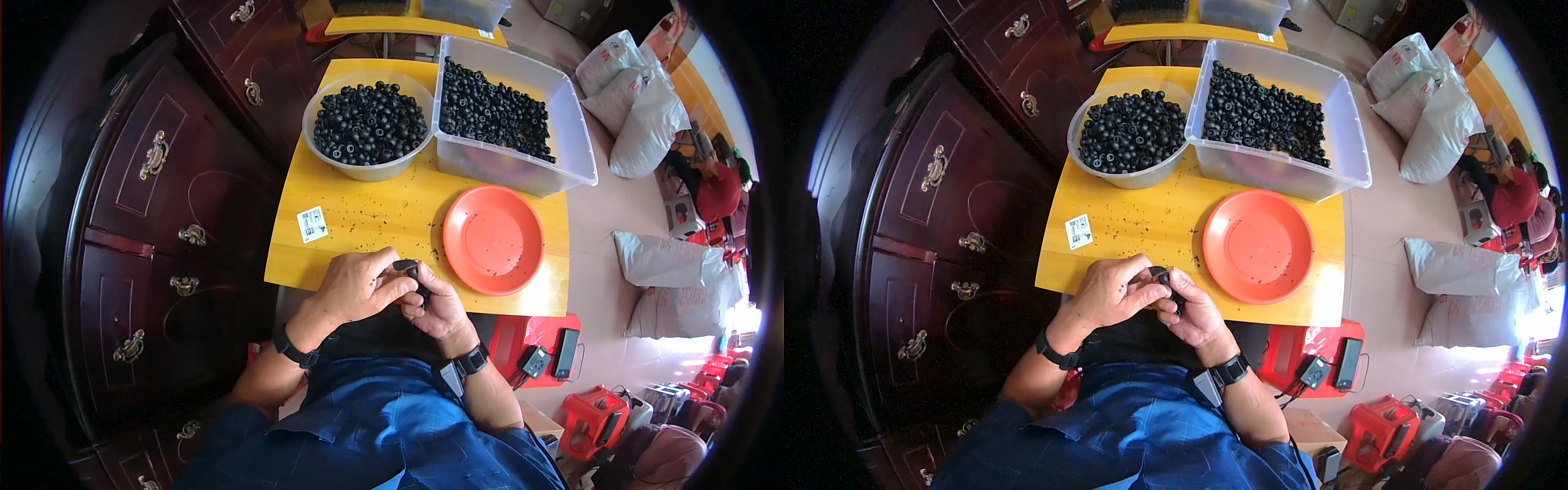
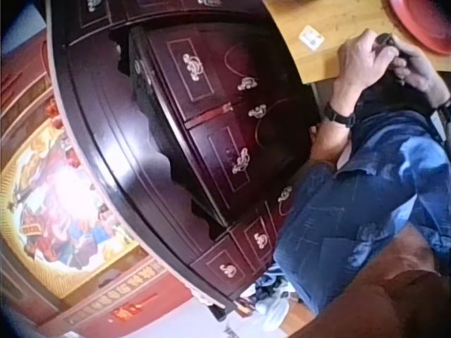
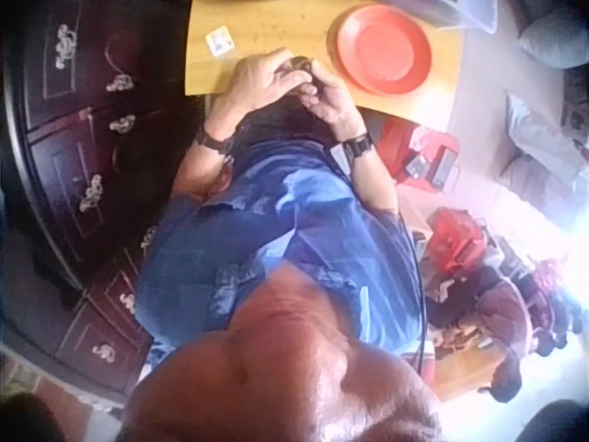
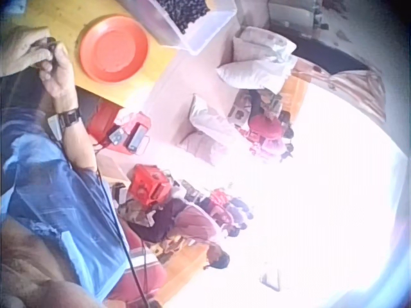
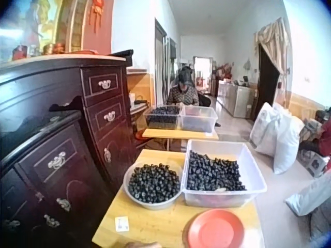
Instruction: Sorting and inspecting small black plastic or rubber components from a large container into a smaller plate.
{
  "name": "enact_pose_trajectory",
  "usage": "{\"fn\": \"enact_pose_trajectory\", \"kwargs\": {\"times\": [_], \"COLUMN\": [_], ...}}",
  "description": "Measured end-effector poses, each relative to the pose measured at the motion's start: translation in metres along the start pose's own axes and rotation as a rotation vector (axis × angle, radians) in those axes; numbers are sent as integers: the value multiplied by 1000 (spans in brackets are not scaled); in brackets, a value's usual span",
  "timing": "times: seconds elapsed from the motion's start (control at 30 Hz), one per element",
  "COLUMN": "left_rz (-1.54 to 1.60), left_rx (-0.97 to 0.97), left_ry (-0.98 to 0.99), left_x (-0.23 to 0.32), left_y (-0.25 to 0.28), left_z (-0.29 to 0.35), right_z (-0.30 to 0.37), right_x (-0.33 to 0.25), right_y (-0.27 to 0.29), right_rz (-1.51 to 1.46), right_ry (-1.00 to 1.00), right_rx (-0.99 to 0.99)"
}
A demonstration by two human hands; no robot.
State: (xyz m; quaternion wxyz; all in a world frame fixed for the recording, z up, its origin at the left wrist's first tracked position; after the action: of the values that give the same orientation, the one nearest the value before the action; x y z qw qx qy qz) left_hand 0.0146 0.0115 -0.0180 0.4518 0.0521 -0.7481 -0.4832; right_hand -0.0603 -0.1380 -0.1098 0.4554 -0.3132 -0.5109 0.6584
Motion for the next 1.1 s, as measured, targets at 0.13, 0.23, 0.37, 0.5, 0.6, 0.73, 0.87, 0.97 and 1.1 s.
{"fn": "enact_pose_trajectory", "kwargs": {"times": [0.13,0.23,0.37,0.5,0.6,0.73,0.87,0.97,1.1], "left_rz": [-52,-69,-109,-119,-137,-162,-195,-198,-64], "left_rx": [80,114,118,115,108,92,98,101,160], "left_ry": [-61,-91,-107,-115,-110,-99,-101,-104,-62], "left_x": [-4,-5,-7,-9,-9,-13,-11,-12,-8], "left_y": [-7,-8,-10,-8,-8,-12,-14,-15,-6], "left_z": [-2,-5,-8,-9,-11,-9,-6,-4,-4], "right_z": [1,0,0,-2,-2,-3,-3,-4,-2], "right_x": [1,0,0,1,0,0,0,1,-2], "right_y": [-6,-4,-6,-5,-8,-4,-2,-5,-6], "right_rz": [42,24,8,32,14,-8,-35,-42,-15], "right_ry": [13,-5,16,16,10,18,20,3,-10], "right_rx": [21,17,66,49,76,89,94,121,85]}}
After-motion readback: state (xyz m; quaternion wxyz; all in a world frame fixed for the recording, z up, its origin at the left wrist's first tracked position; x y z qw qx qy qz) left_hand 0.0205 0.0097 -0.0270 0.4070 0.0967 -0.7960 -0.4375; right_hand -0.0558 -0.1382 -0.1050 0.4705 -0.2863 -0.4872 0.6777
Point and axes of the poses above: each hand's wrist, its own z-axis away from the middle knuckle, its own y-axis out of the back of the hand, x = y × z, the point moved 2 cm from there along -z, towards the middle knuckle, and after that the axes turned 10 degrees about -z, right-handed, at the moved point
